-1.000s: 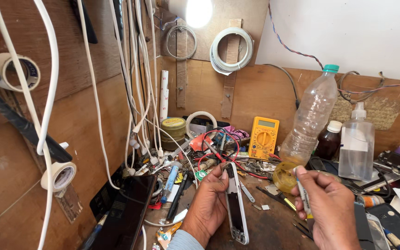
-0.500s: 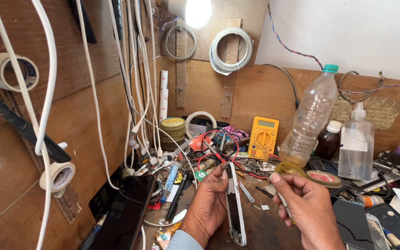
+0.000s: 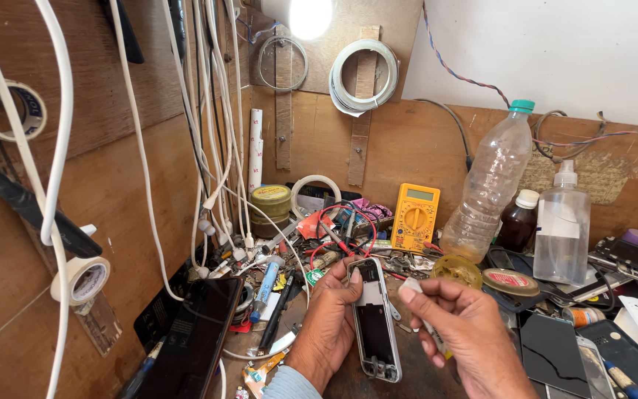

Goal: The person uses a small tool to scrape adhesive residue from the inside of a disassembled smartphone frame. They repeatedly scrape and wipe the inner edges and corners of the frame while holding it with the other hand.

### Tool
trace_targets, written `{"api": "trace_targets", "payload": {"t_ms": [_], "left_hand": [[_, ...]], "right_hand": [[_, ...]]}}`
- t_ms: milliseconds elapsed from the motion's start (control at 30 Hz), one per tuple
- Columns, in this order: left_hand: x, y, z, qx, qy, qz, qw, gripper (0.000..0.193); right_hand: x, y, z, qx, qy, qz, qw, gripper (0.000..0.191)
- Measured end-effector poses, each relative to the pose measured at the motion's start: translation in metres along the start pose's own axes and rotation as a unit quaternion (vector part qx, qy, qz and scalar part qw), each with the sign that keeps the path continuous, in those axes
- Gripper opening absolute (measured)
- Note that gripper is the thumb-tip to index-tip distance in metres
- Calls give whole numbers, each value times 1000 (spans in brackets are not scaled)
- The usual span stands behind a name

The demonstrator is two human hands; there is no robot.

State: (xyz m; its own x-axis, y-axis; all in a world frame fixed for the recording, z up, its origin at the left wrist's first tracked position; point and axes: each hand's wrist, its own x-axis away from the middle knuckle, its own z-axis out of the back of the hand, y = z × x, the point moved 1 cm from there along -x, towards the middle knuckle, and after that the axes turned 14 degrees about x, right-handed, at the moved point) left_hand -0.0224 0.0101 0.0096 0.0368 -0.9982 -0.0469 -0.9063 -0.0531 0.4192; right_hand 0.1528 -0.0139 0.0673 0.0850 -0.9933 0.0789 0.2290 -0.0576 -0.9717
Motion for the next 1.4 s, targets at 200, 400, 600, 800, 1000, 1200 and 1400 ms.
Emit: {"api": "trace_targets", "payload": {"t_ms": [200,400,600,800,1000,1200,1400], "left_hand": [[4,0,-4,-66,-4,-45,997,29],[-1,-3,2,-105,28,-118,987,34],[-3,-5,8,-141,72,-141,977,32],[-4,-5,8,-142,86,-149,975,31],[4,-9,0,-115,8,-25,993,33],[6,-11,-3,-132,7,-35,991,37],[4,-11,2,-154,22,-79,985,36]], "right_hand": [[-3,4,-7,25,22,8,999,25],[-9,11,1,-6,37,-28,999,30],[-13,17,0,30,32,-49,998,31],[-14,18,0,48,29,-50,997,30],[-20,23,3,41,79,-34,995,30],[-23,30,-1,109,110,29,988,26],[-20,25,-6,213,157,85,961,25]]}}
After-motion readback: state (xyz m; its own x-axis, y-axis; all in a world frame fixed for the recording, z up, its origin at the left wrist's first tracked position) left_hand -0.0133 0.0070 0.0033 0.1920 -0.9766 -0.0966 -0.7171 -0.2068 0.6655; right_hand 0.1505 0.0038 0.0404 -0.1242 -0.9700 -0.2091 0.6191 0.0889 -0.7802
